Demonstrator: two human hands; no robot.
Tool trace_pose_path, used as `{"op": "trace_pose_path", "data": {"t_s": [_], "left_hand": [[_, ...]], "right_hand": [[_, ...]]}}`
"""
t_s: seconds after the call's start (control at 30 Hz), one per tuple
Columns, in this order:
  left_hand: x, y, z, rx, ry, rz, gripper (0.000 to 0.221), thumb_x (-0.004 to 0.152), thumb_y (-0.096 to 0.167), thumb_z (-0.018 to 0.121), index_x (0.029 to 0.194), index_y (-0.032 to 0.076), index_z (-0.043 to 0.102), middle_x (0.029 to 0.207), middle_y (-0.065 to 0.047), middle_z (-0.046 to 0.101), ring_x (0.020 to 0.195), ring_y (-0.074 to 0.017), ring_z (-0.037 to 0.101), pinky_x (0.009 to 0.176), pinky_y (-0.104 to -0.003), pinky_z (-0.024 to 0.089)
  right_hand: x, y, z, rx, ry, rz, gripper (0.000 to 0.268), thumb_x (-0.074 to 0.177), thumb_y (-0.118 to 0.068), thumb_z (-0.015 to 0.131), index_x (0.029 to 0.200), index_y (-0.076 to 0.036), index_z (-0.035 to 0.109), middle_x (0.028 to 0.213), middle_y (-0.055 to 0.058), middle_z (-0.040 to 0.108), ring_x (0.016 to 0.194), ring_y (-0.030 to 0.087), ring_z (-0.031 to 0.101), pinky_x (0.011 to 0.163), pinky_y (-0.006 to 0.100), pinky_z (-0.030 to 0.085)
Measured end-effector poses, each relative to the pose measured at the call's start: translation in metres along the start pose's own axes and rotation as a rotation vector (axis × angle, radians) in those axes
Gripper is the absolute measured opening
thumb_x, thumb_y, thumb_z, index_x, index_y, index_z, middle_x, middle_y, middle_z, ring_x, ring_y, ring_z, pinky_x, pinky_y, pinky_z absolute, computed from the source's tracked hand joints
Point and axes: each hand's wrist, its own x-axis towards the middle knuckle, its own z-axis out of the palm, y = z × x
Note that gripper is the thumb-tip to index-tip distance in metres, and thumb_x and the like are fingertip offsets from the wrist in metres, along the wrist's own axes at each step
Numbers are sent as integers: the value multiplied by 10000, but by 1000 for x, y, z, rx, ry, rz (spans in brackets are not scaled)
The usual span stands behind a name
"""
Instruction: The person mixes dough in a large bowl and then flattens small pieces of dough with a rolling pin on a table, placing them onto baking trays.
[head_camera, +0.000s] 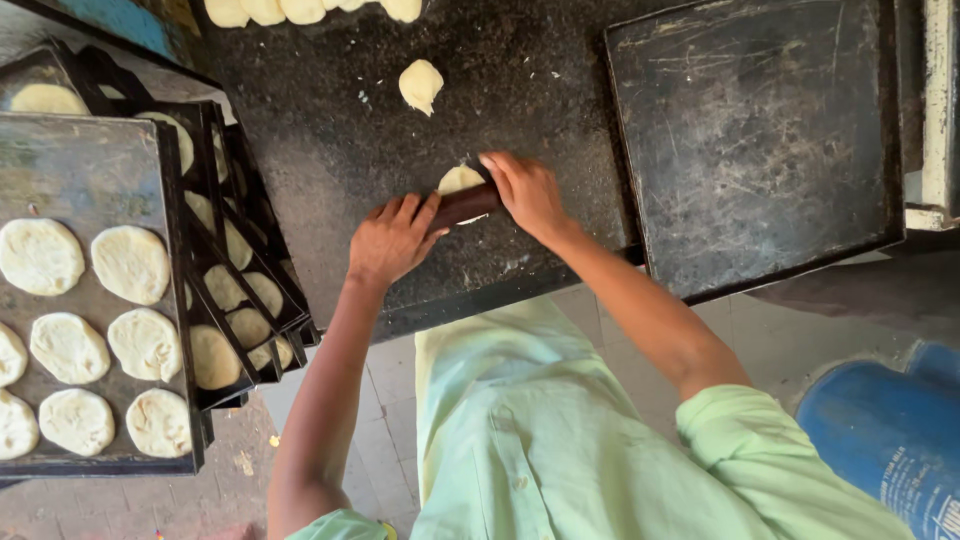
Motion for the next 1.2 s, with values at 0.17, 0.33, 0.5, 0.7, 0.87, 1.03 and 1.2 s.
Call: {"op": "trace_pose_path", "data": {"t_s": [0.17, 0.33, 0.5, 0.7, 0.87, 1.03, 1.2], "left_hand": [[-13, 13, 1, 82, 75, 16, 552, 955, 517, 673, 1318, 109, 587, 1197, -109, 650, 982, -288, 686, 819, -428, 586], [33, -36, -1, -92, -219, -352, 701, 1012, 686, 491, 1338, 74, 598, 1220, -161, 643, 849, -365, 710, 606, -470, 587], [30, -20, -6, -75, -114, -294, 794, 910, 745, 559, 1328, 71, 599, 1109, -131, 655, 810, -330, 712, 652, -445, 599], [-47, 25, 9, 57, 104, -197, 582, 862, 598, 726, 1200, 129, 660, 1044, -78, 642, 805, -234, 685, 665, -379, 574], [-58, -17, 20, 35, 184, -710, 604, 964, 545, 779, 1221, 17, 640, 1048, -128, 626, 813, -280, 659, 652, -396, 541], [-57, -17, 11, 197, 365, -581, 558, 975, 502, 760, 1234, 30, 613, 1095, -141, 623, 938, -332, 668, 766, -430, 530], [-56, -11, 11, 226, 283, -663, 576, 961, 546, 769, 1228, 57, 626, 1080, -126, 631, 885, -339, 654, 767, -458, 530]], "right_hand": [[-26, 2, 12, -36, 82, -76, 163, 1087, -206, 580, 1139, -84, 674, 931, 150, 743, 800, 328, 719, 708, 458, 567], [63, 22, 37, -146, -113, 96, 196, 1125, -290, 555, 1136, -138, 677, 706, 139, 704, 612, 342, 686, 557, 479, 533], [37, 16, 23, -13, -97, 19, 244, 1093, -198, 511, 1269, -86, 638, 794, 152, 719, 566, 296, 701, 527, 429, 568], [-39, -12, -4, 280, 28, -16, 363, 1105, -231, 570, 1420, -53, 542, 1252, 189, 655, 1046, 307, 693, 835, 422, 599], [14, -5, 23, -427, 237, -333, 345, 806, -483, 731, 1076, -295, 625, 1316, 60, 508, 1173, 345, 556, 770, 484, 497], [7, -10, 21, 150, -484, -52, 195, 974, -213, 735, 1120, -94, 689, 1112, 81, 712, 1034, 248, 710, 840, 401, 543], [-26, 2, -48, 930, -470, 270, 237, 992, -120, 720, 1203, -48, 640, 1084, 61, 735, 997, 171, 701, 826, 316, 586]]}}
